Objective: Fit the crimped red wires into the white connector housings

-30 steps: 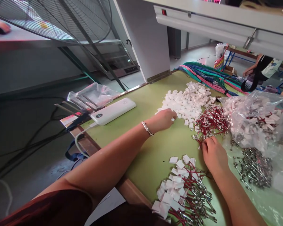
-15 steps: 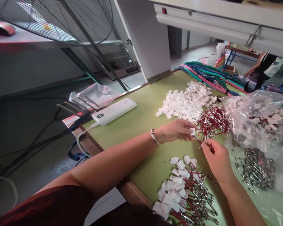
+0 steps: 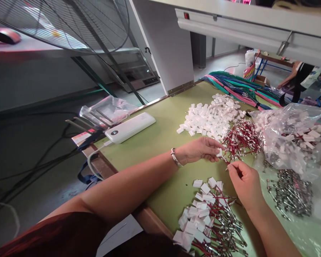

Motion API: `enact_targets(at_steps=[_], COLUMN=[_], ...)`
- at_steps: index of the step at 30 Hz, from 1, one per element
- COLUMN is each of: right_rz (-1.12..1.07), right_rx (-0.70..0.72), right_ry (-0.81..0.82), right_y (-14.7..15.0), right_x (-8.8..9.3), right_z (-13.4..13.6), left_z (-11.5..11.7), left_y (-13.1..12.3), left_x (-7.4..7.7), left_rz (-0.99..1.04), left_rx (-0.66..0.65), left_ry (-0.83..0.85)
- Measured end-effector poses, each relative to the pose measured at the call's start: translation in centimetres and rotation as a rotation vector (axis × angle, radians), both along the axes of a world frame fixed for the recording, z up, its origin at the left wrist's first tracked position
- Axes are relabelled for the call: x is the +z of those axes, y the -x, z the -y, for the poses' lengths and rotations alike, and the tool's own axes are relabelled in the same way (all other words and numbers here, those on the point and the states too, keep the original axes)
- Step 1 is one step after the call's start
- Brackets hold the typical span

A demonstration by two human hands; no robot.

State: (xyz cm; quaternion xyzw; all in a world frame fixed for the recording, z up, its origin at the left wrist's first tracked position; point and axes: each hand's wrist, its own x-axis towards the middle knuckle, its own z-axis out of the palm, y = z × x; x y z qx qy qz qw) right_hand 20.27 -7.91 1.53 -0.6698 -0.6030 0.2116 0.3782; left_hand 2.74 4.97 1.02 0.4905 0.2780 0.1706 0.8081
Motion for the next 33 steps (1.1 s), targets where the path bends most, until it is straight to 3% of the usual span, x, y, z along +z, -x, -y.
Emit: enact_targets(at_steps=[8,18,27,33], right_rz=[0.254,0.512,0.614,0.786], right_rx=[0.013,0.035,0.148,0.187], right_ry=[-0.183,-0.421,-0.426,-0.443], right_y=[-0.6,-0.9,-1.1,-1.3], right_x=[-0.5,-0.8,-0.9,-0.5], right_z=[0.0,0.1,-0.1,-0.1], left_z=[0.8,0.6,0.5,0.2], left_y=[-0.6,-0.6,-0.4,0.0], left_x=[0.3,-0.2,0.2,0.5], left_rz=[-0.021,0.057,0.101,-0.059], left_rx=[0.017,-0.014,-0.031,-0.084], left_ry=[-0.279,-0.19,-0.009,-0.206])
